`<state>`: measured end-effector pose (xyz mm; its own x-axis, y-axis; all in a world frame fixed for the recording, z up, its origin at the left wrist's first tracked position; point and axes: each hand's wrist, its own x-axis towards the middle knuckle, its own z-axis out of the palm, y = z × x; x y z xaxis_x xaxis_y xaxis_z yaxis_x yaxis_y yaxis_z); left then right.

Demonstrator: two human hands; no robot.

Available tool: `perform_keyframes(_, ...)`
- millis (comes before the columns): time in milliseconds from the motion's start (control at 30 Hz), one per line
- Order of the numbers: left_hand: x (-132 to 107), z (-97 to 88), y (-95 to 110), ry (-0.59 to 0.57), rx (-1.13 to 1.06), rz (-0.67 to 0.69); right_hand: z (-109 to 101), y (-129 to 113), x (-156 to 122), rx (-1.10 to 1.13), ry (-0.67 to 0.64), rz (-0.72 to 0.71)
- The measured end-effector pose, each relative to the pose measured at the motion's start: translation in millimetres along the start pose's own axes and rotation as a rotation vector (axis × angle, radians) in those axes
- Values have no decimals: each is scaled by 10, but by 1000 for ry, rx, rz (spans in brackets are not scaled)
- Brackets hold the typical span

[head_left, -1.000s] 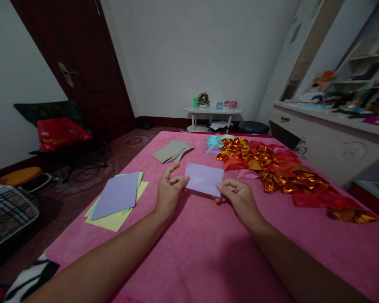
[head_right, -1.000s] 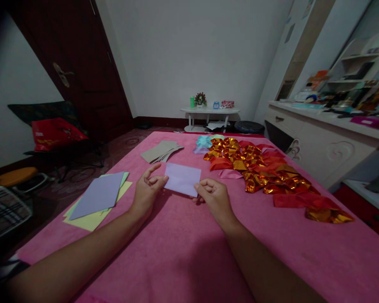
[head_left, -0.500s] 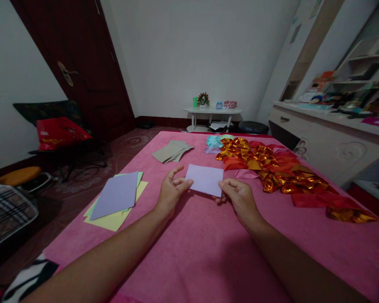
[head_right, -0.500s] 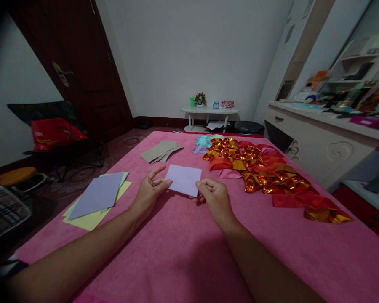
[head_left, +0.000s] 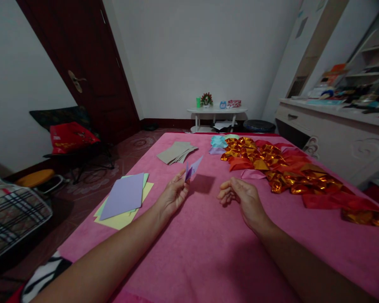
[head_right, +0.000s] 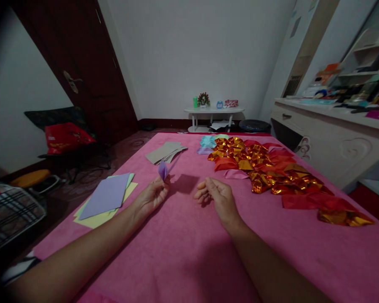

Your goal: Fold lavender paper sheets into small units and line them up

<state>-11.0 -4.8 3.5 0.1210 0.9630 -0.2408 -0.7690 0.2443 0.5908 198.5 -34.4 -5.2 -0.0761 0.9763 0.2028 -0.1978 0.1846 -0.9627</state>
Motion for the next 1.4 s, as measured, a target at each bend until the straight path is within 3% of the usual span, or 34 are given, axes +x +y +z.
perform_keyframes(433,1,3,11,-7,-1,-12,28,-17,16,-43,-60,-3)
perform_keyframes(633,8,-10,-32,11,100,52,37,-15,6,-45,-109,-1)
perform_keyframes(900,3,-11,-113,-24,273,143,8,-31,22,-14,101,-101)
perform_keyframes(1067,-31,9,-147,-35,407,148,-19,-5,12,-21,77,-36)
perform_keyframes(1233,-42,58,-148,17,496,117,-13,-35,6,-32,-37,52)
perform_keyframes(1400,-41,89,-143,62,535,77,-21,-56,37,-13,-53,131)
